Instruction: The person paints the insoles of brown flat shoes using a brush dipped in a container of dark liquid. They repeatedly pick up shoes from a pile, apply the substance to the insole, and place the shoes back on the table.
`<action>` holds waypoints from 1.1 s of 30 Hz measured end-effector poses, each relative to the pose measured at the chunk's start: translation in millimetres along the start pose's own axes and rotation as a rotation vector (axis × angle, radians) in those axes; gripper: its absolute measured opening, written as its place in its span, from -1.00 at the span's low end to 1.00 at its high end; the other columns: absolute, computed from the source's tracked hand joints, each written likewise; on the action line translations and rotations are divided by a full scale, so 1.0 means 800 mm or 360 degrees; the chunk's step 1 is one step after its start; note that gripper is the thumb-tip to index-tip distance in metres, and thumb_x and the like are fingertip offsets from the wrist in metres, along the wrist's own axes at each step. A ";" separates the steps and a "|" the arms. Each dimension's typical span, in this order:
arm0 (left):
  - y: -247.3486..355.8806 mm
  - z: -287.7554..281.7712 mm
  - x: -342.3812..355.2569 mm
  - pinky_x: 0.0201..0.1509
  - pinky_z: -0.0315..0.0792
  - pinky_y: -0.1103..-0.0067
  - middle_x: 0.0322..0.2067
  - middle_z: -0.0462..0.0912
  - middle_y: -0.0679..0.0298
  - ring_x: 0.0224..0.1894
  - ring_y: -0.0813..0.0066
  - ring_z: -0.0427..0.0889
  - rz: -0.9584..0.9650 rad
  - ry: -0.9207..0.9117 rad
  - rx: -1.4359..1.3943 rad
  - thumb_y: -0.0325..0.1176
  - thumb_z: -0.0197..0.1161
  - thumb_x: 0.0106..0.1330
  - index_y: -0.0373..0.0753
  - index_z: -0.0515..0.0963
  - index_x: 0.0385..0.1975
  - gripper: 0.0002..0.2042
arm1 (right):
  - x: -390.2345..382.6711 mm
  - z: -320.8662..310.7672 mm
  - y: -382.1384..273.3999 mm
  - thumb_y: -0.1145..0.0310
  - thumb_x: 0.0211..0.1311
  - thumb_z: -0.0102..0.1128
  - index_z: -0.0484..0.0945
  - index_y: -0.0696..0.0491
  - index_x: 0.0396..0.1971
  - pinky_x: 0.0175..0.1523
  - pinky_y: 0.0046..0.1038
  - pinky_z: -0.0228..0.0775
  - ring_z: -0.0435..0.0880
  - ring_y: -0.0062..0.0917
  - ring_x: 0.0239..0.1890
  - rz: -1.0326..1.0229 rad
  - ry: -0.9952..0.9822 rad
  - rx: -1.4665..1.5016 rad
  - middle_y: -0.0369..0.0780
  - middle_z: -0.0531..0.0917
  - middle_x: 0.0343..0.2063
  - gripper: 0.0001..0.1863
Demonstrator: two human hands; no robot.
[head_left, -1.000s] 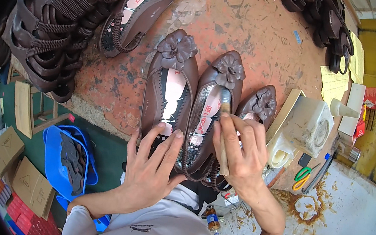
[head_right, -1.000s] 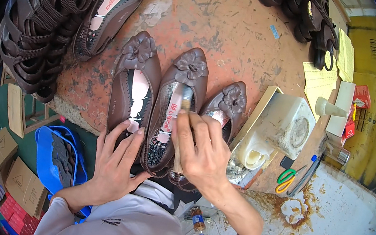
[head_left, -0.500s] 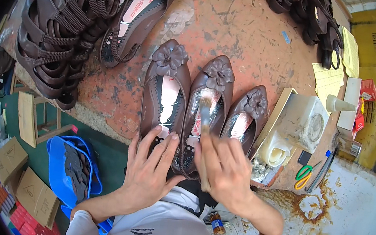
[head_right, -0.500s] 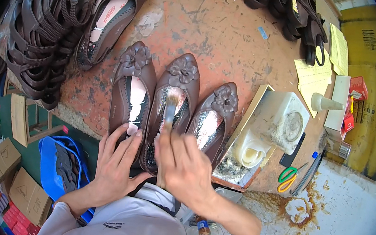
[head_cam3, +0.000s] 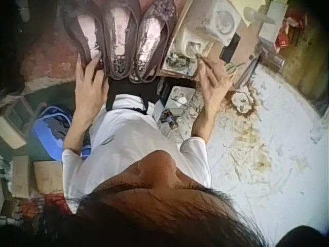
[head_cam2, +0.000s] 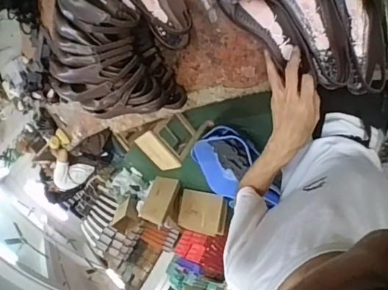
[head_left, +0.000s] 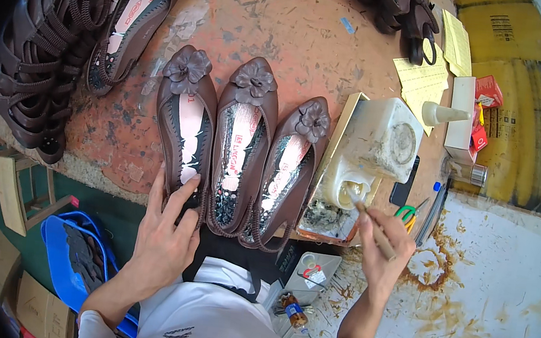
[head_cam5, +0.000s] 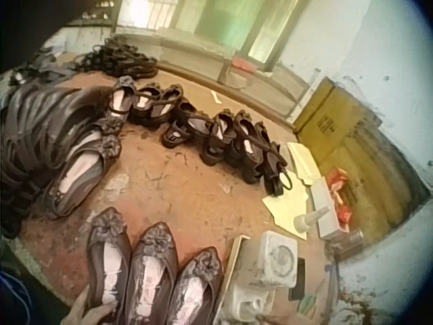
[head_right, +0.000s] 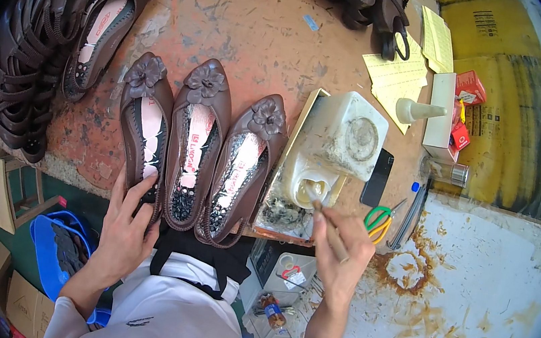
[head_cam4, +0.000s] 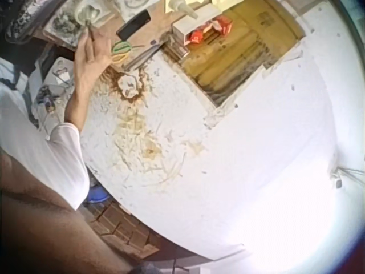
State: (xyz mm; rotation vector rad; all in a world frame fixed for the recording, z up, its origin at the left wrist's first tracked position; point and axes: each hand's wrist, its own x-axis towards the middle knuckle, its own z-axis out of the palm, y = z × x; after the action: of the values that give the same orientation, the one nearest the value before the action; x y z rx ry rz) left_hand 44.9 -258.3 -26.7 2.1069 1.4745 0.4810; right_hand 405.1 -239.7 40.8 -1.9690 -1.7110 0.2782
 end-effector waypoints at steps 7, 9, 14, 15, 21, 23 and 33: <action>-0.008 -0.019 -0.016 0.48 0.44 -0.16 0.50 0.37 -0.15 0.53 -0.63 0.26 -0.0054 -0.0038 0.0064 -0.65 0.46 0.07 -0.45 0.60 -0.07 -0.63 | -0.015 -0.026 -0.038 0.60 0.08 0.55 0.82 0.17 -0.35 -0.33 -0.39 0.50 0.68 -0.42 -0.48 -0.0062 0.0130 -0.0234 -0.19 0.73 -0.52 -0.88; -0.002 -0.014 -0.017 0.49 0.43 -0.13 0.53 0.32 -0.16 0.54 -0.60 0.27 -0.0159 0.0064 0.0007 -0.66 0.46 0.08 -0.45 0.60 0.13 -0.47 | -0.016 -0.027 -0.045 0.60 0.08 0.56 0.81 0.16 -0.36 -0.34 -0.38 0.49 0.68 -0.40 -0.50 -0.0118 0.0193 -0.0348 -0.19 0.73 -0.52 -0.88; -0.013 -0.005 -0.027 0.58 0.36 -0.06 0.64 -0.04 -0.39 0.60 -0.57 0.16 -0.0182 0.0209 -0.0152 -0.63 0.62 0.02 -0.32 0.03 0.68 0.16 | -0.018 -0.024 -0.058 0.60 0.09 0.56 0.80 0.16 -0.36 -0.34 -0.36 0.47 0.66 -0.38 -0.50 -0.0250 0.0080 -0.0289 -0.18 0.71 -0.52 -0.89; -0.015 -0.003 -0.028 0.59 0.35 -0.06 0.64 -0.06 -0.40 0.61 -0.57 0.15 -0.0184 0.0243 -0.0181 -0.63 0.62 0.01 -0.32 -0.01 0.68 0.19 | -0.018 -0.025 -0.061 0.60 0.09 0.56 0.80 0.17 -0.36 -0.34 -0.35 0.47 0.66 -0.38 -0.49 -0.0207 0.0009 -0.0293 -0.17 0.71 -0.52 -0.88; -0.028 0.006 -0.041 0.75 0.08 0.05 0.71 -0.19 -0.25 0.73 -0.30 -0.06 -0.0225 0.0274 -0.0490 -0.61 0.63 0.05 -0.36 -0.26 0.71 0.30 | -0.007 -0.030 -0.070 0.54 0.16 0.55 0.79 0.20 -0.38 -0.33 -0.34 0.46 0.65 -0.37 -0.49 0.0082 0.0027 -0.0526 -0.15 0.72 -0.51 -0.92; -0.037 0.006 -0.045 0.70 0.19 0.12 0.71 -0.13 -0.24 0.72 -0.26 0.04 -0.0183 0.0254 -0.0524 -0.57 0.63 0.06 -0.41 -0.23 0.70 0.28 | -0.003 -0.037 -0.065 0.50 0.20 0.54 0.79 0.24 -0.35 -0.34 -0.42 0.45 0.63 -0.48 -0.52 0.0144 -0.0127 -0.0224 -0.20 0.71 -0.51 -0.88; -0.069 0.008 -0.043 0.55 0.42 -0.02 0.60 0.10 -0.45 0.57 -0.50 0.31 0.0018 0.0390 -0.0808 -0.54 0.70 0.08 -0.26 -0.08 0.70 0.22 | 0.061 0.071 -0.228 0.54 0.02 0.61 0.84 0.29 -0.27 -0.29 -0.33 0.58 0.76 -0.31 -0.49 -0.0466 -0.0717 0.0620 -0.11 0.81 -0.50 -0.76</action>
State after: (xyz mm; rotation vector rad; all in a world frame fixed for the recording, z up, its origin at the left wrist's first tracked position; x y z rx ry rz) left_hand -5.1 -276.4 -64.7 1.6963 1.2917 1.0288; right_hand 230.3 -165.1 92.3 -1.4213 -2.0013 0.9259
